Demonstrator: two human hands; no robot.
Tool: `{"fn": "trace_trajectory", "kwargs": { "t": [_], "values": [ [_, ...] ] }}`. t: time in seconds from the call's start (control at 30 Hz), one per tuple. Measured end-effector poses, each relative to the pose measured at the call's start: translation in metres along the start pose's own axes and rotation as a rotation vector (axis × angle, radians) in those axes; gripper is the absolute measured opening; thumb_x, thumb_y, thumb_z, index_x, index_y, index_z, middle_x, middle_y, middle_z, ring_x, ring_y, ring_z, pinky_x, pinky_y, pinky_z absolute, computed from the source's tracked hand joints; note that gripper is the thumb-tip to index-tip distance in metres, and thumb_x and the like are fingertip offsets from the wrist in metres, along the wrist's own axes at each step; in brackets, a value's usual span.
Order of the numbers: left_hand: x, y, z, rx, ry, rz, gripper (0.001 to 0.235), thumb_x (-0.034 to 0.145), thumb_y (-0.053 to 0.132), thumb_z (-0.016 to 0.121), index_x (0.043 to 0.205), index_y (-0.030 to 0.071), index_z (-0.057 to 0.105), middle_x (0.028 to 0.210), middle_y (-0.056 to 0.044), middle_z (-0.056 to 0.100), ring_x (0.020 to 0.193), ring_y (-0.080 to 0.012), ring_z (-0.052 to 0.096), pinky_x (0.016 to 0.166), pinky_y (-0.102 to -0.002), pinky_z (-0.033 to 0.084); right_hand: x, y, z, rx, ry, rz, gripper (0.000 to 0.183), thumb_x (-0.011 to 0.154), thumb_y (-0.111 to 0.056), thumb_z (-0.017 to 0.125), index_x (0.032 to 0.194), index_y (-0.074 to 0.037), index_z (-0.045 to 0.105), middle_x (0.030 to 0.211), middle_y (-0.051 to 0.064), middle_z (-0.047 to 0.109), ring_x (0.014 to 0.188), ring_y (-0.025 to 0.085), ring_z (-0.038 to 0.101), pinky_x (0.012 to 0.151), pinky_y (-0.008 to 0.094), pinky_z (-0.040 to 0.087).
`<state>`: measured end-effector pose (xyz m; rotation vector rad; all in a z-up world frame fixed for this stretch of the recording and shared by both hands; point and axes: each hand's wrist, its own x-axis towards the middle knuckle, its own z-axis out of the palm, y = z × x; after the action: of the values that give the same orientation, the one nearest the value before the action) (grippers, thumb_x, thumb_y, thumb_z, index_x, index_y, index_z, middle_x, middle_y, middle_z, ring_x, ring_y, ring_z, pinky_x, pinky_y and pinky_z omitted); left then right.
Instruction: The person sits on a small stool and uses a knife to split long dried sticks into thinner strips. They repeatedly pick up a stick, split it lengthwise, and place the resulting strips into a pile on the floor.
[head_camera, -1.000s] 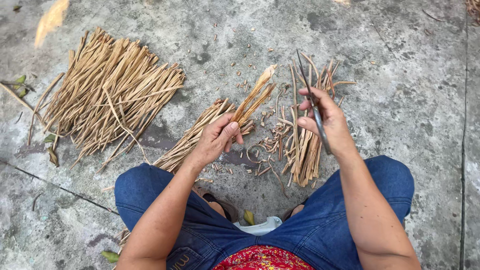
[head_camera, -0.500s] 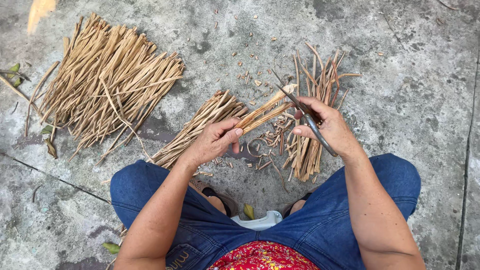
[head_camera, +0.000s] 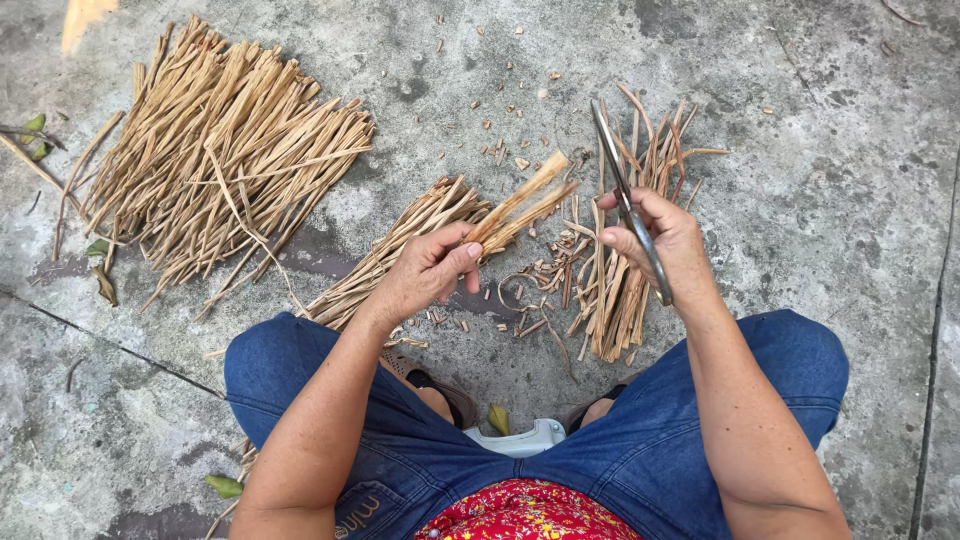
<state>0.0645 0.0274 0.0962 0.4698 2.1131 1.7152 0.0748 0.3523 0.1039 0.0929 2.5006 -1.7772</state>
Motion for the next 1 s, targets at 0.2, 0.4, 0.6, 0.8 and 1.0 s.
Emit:
{"fn": "trace_trajectory", "kwargs": {
  "t": [0.2,0.4,0.6,0.8,1.0],
  "values": [
    [-0.003,-0.002,-0.004,-0.219,0.005,0.034,0.028,0.102,0.025,0.061,0.124,0.007,0.063,0.065,0.002,0.067,0.043,-0.0015,0.043,0.04,-0.019,0.034,-0.004,-0.004,0.002,0.005,-0.138,-0.176,0.061,0.079,-0.034,0.084,0.13,-0.009,0.063,0.106,0.002,0.071,0.096,0.012,0.067,0.087,0.029,0.057],
    [-0.001,-0.01,-0.003,-0.17,0.115,0.038,0.022,0.102,0.02,0.068,0.117,0.005,0.067,0.064,0.002,0.066,0.043,-0.0001,0.042,0.039,-0.018,0.031,-0.007,-0.005,0.004,-0.005,-0.214,-0.21,0.067,0.08,-0.031,0.084,0.137,-0.005,0.058,0.118,0.006,0.071,0.106,0.015,0.064,0.096,0.032,0.055],
    [-0.001,-0.012,0.002,-0.1,0.194,0.106,0.024,0.098,0.014,0.071,0.12,0.005,0.071,0.075,0.002,0.069,0.062,0.0002,0.063,0.052,-0.016,0.046,-0.006,-0.006,0.006,-0.016,-0.235,-0.22,0.067,0.081,-0.031,0.083,0.137,-0.006,0.058,0.12,0.006,0.07,0.109,0.015,0.066,0.096,0.032,0.056],
    [0.0,-0.011,0.005,0.029,0.235,0.119,0.023,0.096,0.012,0.072,0.118,0.005,0.071,0.077,0.005,0.07,0.063,-0.0014,0.065,0.053,-0.017,0.05,-0.006,-0.003,0.01,-0.097,-0.187,-0.112,0.06,0.078,-0.03,0.085,0.131,-0.01,0.066,0.101,0.003,0.071,0.09,0.011,0.067,0.08,0.027,0.056],
    [0.001,-0.016,0.002,0.017,0.25,0.121,0.018,0.098,0.012,0.072,0.114,0.004,0.071,0.075,0.002,0.067,0.064,-0.0027,0.067,0.053,-0.019,0.049,-0.002,0.004,0.017,0.004,-0.153,-0.078,0.045,0.077,-0.021,0.086,0.119,-0.008,0.073,0.09,-0.003,0.073,0.083,0.005,0.068,0.074,0.02,0.055]
  ]
}}
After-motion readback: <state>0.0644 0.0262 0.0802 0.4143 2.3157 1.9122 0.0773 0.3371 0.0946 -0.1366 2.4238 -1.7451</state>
